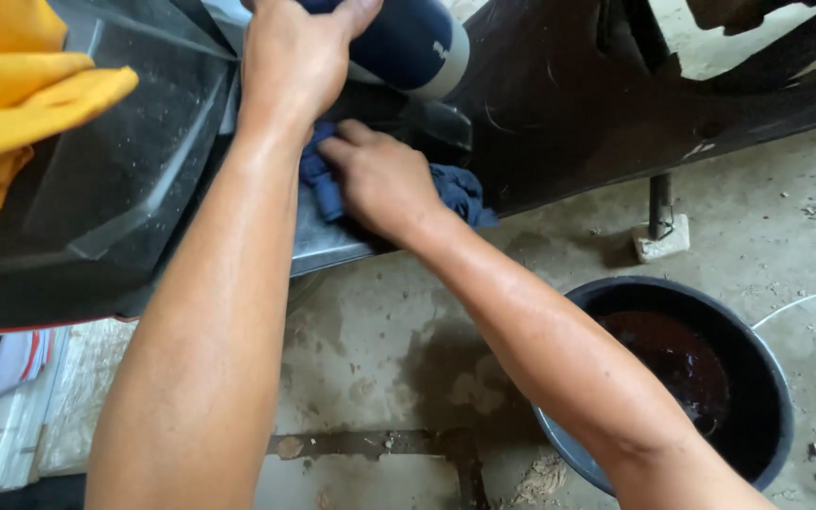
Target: The person wipes the body panels and undercarriage of a red scooter using a blue cloth. They repeatedly dip the cloth into a black bucket of water to clean various parts of the vehicle.
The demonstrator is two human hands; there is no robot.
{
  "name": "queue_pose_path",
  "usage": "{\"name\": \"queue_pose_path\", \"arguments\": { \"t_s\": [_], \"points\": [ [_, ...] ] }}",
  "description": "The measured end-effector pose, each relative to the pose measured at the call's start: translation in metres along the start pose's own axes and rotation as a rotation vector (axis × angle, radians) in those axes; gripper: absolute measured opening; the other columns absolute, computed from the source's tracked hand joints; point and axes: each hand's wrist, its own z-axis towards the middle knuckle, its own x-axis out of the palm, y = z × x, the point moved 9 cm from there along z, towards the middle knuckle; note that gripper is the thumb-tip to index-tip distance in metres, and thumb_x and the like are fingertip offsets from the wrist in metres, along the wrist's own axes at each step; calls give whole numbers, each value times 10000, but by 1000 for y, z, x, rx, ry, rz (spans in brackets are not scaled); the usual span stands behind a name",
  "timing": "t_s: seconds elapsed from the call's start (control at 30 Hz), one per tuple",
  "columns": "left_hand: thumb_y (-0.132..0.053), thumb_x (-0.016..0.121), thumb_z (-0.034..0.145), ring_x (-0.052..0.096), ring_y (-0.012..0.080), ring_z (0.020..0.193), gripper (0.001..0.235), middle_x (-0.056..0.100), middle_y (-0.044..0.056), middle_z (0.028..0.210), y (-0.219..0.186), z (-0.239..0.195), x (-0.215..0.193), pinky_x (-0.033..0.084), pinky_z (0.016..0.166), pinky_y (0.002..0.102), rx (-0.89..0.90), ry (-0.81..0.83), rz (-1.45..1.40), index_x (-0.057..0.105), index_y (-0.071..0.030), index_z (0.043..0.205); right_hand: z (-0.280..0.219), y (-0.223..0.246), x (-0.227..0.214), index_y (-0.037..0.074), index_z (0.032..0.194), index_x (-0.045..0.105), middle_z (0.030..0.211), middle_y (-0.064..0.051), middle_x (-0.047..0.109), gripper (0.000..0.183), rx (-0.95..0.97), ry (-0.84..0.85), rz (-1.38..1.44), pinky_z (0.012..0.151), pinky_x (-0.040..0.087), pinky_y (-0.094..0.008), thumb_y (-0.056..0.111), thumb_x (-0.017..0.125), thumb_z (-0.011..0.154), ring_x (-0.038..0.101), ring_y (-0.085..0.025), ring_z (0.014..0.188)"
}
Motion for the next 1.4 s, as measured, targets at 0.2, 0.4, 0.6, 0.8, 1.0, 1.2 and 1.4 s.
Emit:
{"name": "queue_pose_path", "arguments": {
  "t_s": [0.2,0.4,0.6,0.8,1.0,1.2,1.4],
  "points": [
    [-553,731,864,734,319,998,483,779,110,1052,-14,-3,-1,484,727,456,77,-3,26,682,-143,1113,-3,-25,8,178,1178,694,1031,-143,603,349,71,-79,66,476,418,-609,165,512,880,631,-493,702],
    [-663,762,871,643,480,1097,707,716,257,1189,1,0,3,484,882,502,-96,45,208,698,-46,1211,-9,-59,4,154,1168,736,1209,-105,694,464,283,12,20,674,516,-559,122,522,757,674,-420,1005],
    [-753,820,818,626,473,1191,960,669,290,1267,5,-7,-4,498,927,495,-321,27,197,475,33,1248,-27,-29,-7,154,861,641,938,-105,607,143,15,-106,-29,441,418,-576,204,515,904,646,-416,744],
    [-772,789,818,613,457,1218,1007,649,279,1305,-5,-16,-8,492,959,480,-351,74,180,460,48,1302,-15,-73,0,252,1193,746,1171,-64,676,392,199,9,-42,504,475,-596,250,503,886,681,-433,874],
    [-783,847,797,664,449,1147,988,701,290,1207,7,-1,0,520,916,443,-292,13,220,524,54,1211,-25,-16,3,229,1148,702,1019,-92,612,349,-123,-45,79,645,495,-531,125,641,820,590,-377,864],
    [-762,844,784,679,400,1147,914,736,207,1211,14,-4,6,513,917,417,-282,-26,184,592,-3,1227,-39,-102,29,64,1244,653,1155,-214,578,402,266,-105,231,865,495,-522,214,568,882,626,-425,979],
    [-639,909,866,763,306,1026,691,805,130,1095,-3,-3,2,538,815,381,-111,-42,167,692,-39,1132,-79,96,5,162,694,675,875,-104,591,148,-323,-247,164,566,437,-503,309,697,698,518,-373,818]
  ]
}}
